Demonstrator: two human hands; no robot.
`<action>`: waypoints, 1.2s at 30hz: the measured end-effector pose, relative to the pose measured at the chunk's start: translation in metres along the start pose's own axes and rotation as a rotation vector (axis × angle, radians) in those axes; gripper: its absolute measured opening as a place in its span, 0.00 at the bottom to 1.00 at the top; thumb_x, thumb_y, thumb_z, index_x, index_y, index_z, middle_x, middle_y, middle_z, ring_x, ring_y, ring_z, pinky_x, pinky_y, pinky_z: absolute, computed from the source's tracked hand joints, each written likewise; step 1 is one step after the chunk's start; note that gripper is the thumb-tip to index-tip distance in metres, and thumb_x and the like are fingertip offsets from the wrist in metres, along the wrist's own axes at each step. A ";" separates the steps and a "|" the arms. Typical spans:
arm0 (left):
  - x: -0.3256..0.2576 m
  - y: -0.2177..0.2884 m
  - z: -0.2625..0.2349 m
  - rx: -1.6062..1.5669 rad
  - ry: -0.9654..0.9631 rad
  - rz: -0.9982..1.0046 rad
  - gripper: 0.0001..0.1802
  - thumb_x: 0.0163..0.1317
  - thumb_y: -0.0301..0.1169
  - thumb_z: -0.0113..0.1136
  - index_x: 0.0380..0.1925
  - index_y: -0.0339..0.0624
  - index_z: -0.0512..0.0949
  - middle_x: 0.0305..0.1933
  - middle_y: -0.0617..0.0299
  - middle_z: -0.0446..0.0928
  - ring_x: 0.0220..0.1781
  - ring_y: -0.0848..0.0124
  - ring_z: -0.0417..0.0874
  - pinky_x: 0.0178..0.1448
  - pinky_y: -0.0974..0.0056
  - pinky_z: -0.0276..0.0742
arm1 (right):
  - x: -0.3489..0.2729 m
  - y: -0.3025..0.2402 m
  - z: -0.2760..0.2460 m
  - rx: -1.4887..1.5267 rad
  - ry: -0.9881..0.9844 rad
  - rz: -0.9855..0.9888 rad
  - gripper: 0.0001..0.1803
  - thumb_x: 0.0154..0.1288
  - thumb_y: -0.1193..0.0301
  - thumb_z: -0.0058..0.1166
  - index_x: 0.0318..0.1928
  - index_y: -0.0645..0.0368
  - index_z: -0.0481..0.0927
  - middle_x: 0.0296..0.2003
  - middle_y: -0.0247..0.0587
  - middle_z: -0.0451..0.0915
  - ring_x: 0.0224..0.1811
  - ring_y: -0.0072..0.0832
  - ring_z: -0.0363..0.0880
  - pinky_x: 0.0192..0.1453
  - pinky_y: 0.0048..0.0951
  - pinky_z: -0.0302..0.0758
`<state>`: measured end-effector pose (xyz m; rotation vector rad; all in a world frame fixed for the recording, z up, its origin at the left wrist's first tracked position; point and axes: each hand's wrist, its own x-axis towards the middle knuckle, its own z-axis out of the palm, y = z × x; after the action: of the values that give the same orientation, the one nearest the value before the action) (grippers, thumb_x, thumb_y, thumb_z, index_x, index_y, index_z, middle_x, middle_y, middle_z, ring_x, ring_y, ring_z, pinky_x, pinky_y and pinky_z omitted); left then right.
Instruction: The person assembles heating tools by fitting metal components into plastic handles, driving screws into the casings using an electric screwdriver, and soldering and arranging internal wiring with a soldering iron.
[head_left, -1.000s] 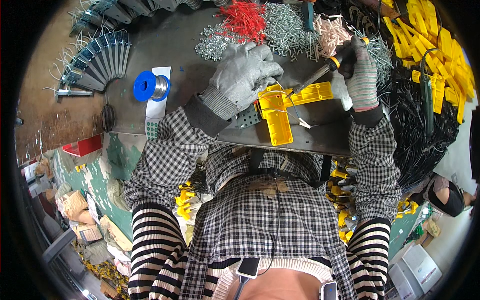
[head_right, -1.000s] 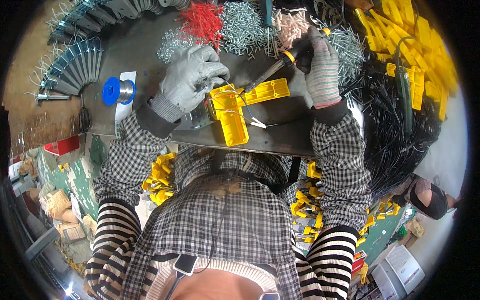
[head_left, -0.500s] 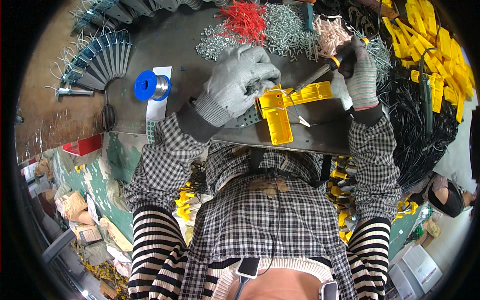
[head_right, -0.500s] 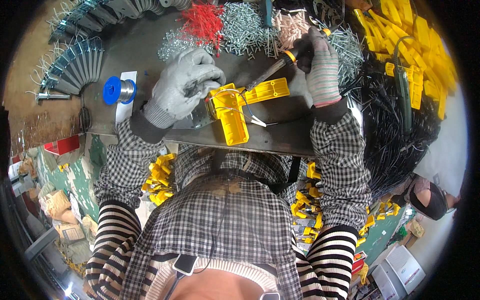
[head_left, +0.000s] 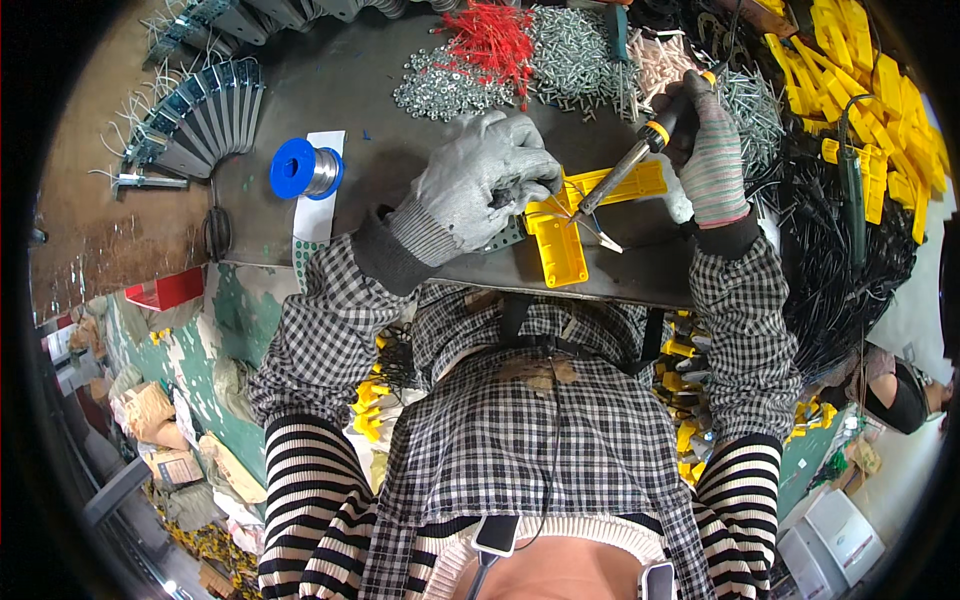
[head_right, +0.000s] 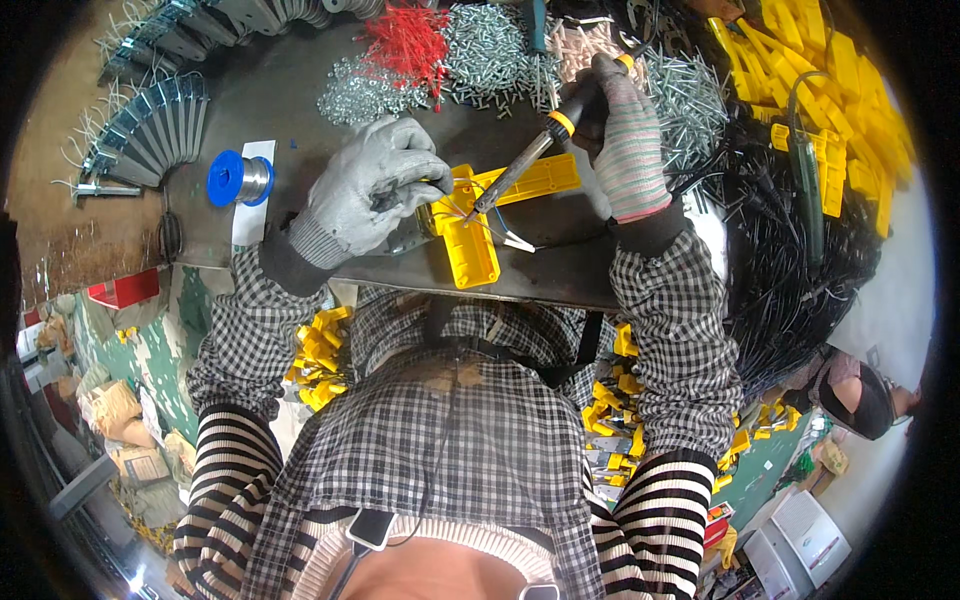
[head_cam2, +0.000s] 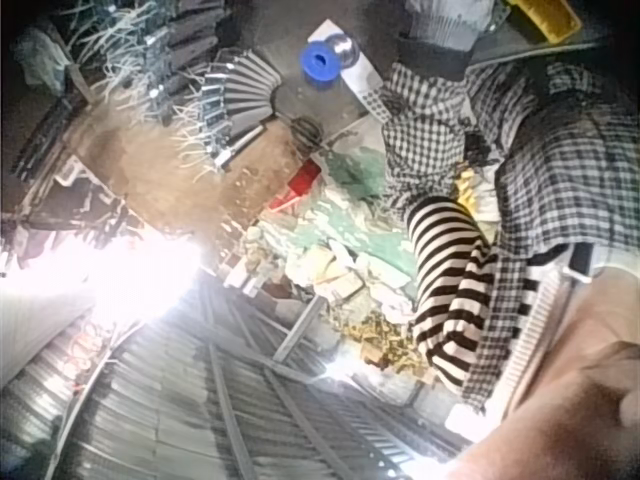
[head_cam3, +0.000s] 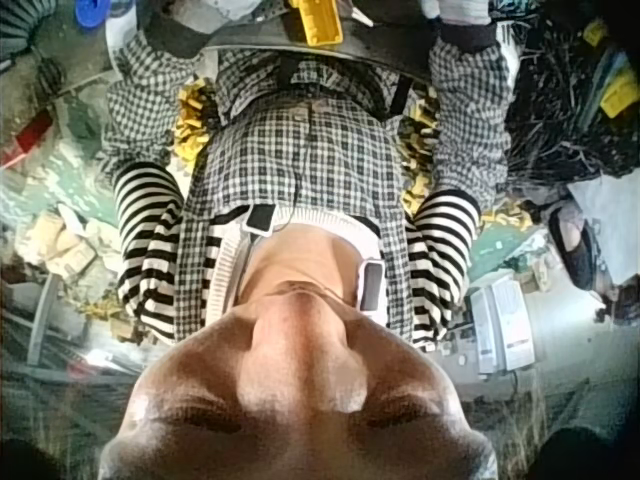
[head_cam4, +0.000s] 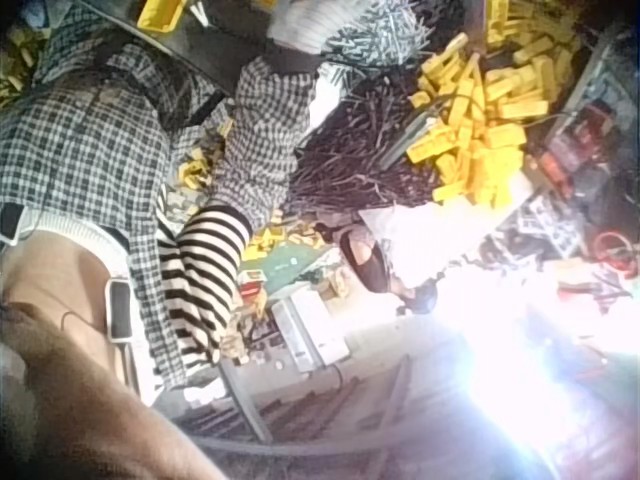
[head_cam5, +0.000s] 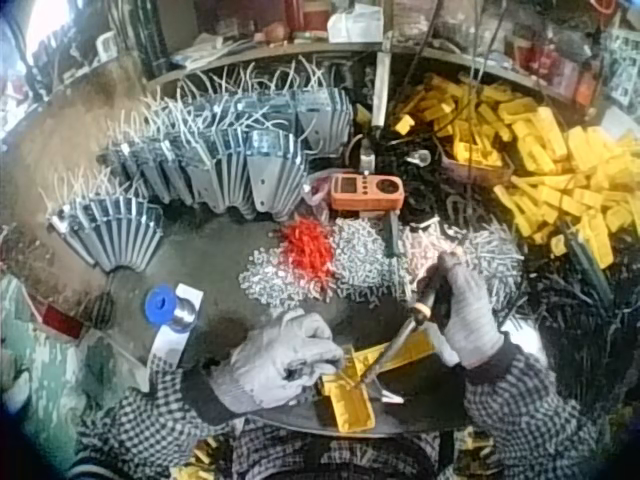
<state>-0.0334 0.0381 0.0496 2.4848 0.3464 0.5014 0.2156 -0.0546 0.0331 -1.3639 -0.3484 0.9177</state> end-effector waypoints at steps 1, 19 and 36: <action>0.000 0.000 0.002 -0.002 -0.001 0.000 0.09 0.51 0.32 0.64 0.34 0.48 0.81 0.35 0.63 0.72 0.42 0.61 0.74 0.49 0.57 0.69 | -0.001 0.001 0.000 -0.001 0.002 0.001 0.14 0.69 0.56 0.53 0.36 0.53 0.80 0.26 0.30 0.81 0.23 0.17 0.78 0.27 0.19 0.74; 0.029 -0.008 -0.041 0.549 0.155 0.239 0.10 0.44 0.32 0.65 0.30 0.49 0.81 0.34 0.63 0.74 0.37 0.61 0.77 0.40 0.57 0.73 | 0.004 -0.003 0.001 0.001 0.040 -0.009 0.14 0.69 0.57 0.52 0.34 0.52 0.80 0.23 0.29 0.78 0.20 0.15 0.73 0.22 0.16 0.68; -0.002 -0.059 0.015 -1.491 0.697 -0.337 0.22 0.71 0.37 0.45 0.59 0.34 0.68 0.60 0.47 0.72 0.62 0.61 0.73 0.68 0.58 0.67 | 0.117 -0.076 0.003 -0.839 0.370 -1.093 0.16 0.61 0.69 0.65 0.46 0.62 0.79 0.38 0.37 0.83 0.40 0.24 0.81 0.46 0.25 0.76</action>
<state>-0.0361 0.0770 0.0033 0.7597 0.4092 0.9783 0.3131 0.0372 0.0712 -1.7048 -1.1192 -0.4565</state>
